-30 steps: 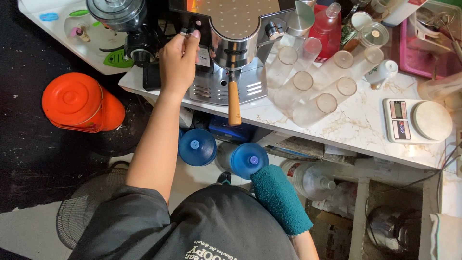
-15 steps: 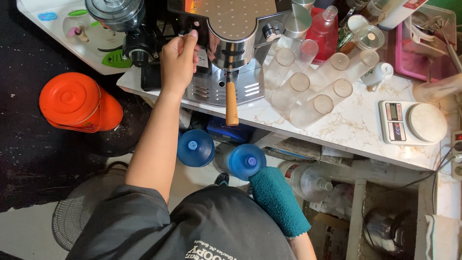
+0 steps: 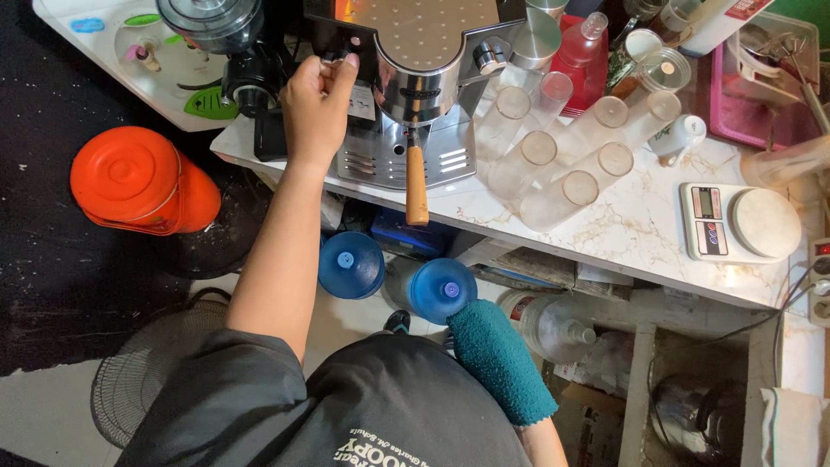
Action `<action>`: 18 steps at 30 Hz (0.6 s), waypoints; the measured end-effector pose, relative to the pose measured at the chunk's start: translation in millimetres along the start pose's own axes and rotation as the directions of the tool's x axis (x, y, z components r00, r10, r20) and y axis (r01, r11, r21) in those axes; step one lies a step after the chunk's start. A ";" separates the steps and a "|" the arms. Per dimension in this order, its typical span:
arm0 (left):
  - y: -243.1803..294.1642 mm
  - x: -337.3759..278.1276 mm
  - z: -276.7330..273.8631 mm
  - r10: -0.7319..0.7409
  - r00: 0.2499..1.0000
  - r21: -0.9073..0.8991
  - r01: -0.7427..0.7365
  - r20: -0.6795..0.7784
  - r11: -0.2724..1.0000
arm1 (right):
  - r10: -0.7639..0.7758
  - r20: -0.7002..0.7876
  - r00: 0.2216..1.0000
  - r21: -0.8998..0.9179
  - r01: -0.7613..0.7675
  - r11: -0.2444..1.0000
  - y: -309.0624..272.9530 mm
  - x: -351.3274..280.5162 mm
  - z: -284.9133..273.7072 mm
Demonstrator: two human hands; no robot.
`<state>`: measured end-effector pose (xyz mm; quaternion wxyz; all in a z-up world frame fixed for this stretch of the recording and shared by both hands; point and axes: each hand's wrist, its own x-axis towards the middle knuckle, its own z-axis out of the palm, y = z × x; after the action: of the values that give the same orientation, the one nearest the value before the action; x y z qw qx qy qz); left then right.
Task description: Cleaning plastic containers with a cloth and organizing glasses and cups on a coffee shop counter.
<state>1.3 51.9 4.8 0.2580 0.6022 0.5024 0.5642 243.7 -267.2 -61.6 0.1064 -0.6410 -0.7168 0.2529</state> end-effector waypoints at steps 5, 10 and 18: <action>-0.9 -2.8 0.8 0.008 1.000 -0.047 -0.007 0.015 0.999 | 0.056 0.029 0.998 0.006 -0.056 0.998 0.5 -2.2 -0.5; 14.3 -2.2 2.8 -0.203 0.976 -0.166 0.214 0.081 0.963 | -0.023 -0.029 0.999 0.051 0.024 0.998 -3.8 -2.3 -4.7; 12.7 -1.3 -12.2 0.291 0.956 0.330 -0.284 0.027 0.900 | 0.054 0.040 0.998 -0.003 -0.054 0.999 -7.8 3.0 -8.0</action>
<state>-6.0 43.1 18.2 0.0616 0.6979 0.4984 0.5106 240.3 -262.9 -51.4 0.0844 -0.6552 -0.7014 0.2677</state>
